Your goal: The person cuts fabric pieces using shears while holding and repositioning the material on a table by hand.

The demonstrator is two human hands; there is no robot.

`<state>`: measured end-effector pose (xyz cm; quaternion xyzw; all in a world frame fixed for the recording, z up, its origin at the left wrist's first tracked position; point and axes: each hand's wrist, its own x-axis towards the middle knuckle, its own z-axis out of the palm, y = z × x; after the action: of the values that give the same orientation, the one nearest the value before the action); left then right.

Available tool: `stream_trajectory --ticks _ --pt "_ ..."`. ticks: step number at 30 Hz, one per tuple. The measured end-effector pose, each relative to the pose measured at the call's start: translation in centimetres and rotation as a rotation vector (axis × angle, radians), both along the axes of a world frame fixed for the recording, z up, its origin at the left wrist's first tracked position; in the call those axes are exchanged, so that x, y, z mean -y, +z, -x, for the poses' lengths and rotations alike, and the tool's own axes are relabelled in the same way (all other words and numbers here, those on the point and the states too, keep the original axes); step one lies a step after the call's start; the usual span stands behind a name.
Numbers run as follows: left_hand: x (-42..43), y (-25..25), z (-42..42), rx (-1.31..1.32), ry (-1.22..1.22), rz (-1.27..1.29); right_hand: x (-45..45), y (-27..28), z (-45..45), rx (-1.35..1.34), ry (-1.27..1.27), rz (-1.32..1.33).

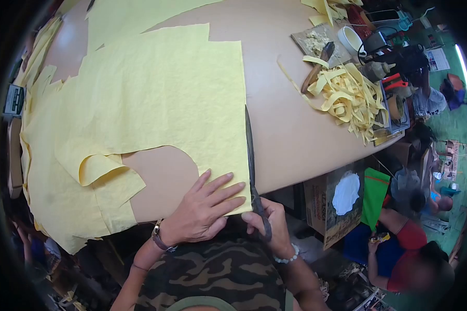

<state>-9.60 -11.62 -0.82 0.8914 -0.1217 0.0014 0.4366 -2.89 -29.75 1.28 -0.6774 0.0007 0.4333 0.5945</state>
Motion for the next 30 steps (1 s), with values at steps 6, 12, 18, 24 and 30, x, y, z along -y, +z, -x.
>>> stream_trajectory --ticks 6,12,18,24,30 --pt "-0.2 0.2 0.0 0.001 -0.014 -0.004 0.1 -0.5 0.1 0.004 -0.015 -0.001" --pt "-0.4 0.0 0.1 -0.004 -0.027 -0.022 0.1 -0.2 0.3 -0.027 -0.031 0.02" --pt "-0.4 -0.2 0.1 -0.003 -0.03 -0.012 0.1 0.1 0.5 -0.038 -0.033 0.03" --pt "-0.3 -0.4 0.3 -0.002 -0.031 -0.008 0.2 0.4 0.5 -0.039 -0.037 0.04" --pt "-0.2 -0.5 0.4 0.004 -0.022 -0.011 0.3 0.3 0.5 -0.026 -0.025 0.043"
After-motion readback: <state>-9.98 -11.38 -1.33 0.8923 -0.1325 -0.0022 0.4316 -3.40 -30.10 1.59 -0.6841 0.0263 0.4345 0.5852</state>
